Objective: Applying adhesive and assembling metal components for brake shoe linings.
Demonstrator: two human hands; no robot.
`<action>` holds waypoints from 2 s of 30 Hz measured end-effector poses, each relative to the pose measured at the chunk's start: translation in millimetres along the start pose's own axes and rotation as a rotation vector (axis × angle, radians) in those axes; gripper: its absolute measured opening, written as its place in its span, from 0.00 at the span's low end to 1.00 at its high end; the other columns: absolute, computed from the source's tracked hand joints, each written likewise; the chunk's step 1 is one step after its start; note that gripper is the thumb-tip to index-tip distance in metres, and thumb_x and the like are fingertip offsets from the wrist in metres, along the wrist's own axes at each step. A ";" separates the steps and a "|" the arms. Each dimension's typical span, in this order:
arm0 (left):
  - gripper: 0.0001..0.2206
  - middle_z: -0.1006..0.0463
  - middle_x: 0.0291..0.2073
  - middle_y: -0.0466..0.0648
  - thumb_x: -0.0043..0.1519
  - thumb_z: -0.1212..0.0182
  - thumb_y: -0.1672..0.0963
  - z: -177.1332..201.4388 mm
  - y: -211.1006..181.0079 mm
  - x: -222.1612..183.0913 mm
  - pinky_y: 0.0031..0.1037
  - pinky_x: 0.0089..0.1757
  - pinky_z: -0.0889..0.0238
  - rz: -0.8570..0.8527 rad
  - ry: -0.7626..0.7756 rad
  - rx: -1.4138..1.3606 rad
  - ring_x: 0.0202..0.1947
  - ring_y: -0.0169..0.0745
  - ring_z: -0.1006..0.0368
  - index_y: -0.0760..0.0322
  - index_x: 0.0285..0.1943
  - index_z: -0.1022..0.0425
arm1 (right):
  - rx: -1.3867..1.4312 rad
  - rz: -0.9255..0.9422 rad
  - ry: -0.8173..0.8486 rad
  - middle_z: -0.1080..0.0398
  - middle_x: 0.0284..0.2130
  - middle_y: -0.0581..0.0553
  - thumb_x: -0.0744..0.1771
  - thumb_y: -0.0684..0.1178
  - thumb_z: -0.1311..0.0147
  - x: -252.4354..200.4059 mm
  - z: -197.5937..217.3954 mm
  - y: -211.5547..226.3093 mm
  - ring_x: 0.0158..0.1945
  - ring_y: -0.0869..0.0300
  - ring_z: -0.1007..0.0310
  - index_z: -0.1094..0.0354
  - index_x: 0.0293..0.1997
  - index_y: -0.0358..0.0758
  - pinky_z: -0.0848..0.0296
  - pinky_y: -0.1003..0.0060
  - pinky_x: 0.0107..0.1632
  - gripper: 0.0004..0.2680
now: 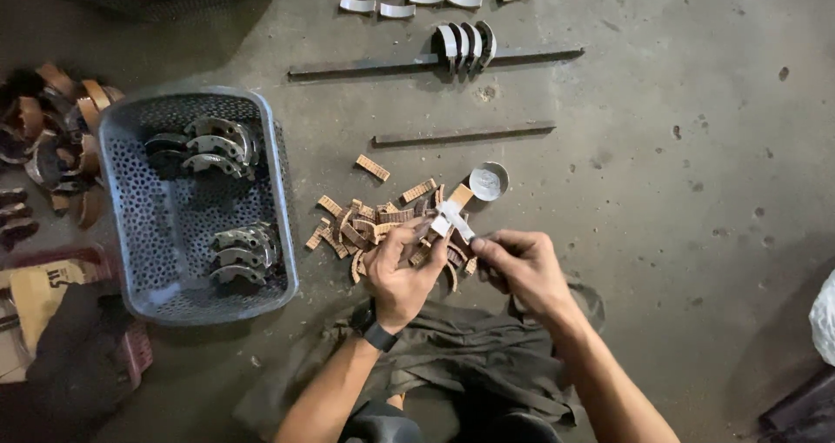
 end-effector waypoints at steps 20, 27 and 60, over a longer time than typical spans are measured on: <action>0.13 0.18 0.47 0.59 0.58 0.27 0.62 3.9 -25.1 -2.1 0.34 0.44 0.23 -0.276 0.023 0.231 0.44 0.50 0.17 0.70 0.44 0.30 | -0.447 0.470 -0.205 0.24 0.21 0.47 0.67 0.45 0.41 -34.4 -1.2 54.8 0.23 0.68 0.29 0.23 0.40 0.32 0.30 0.70 0.27 0.06; 0.13 0.18 0.47 0.61 0.60 0.28 0.62 -2.2 -26.2 -7.2 0.32 0.42 0.20 -0.330 0.117 0.191 0.43 0.48 0.16 0.69 0.44 0.32 | -0.498 0.468 -0.316 0.23 0.22 0.48 0.67 0.46 0.42 -27.9 11.3 53.1 0.20 0.66 0.29 0.22 0.42 0.34 0.32 0.70 0.22 0.06; 0.08 0.17 0.32 0.58 0.50 0.31 0.62 -163.0 237.7 369.0 0.39 0.35 0.27 0.072 -0.006 0.565 0.35 0.57 0.20 0.67 0.38 0.17 | -0.154 0.187 -0.374 0.26 0.26 0.49 0.59 0.35 0.35 14.5 48.3 -37.3 0.28 0.68 0.30 0.25 0.35 0.29 0.31 0.73 0.32 0.06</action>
Point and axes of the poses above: each hand's wrist, its own x-axis towards the middle knuckle, its own z-axis out of the back of the hand, y = z × x, the point moved 7 cm from there along x, towards the middle knuckle
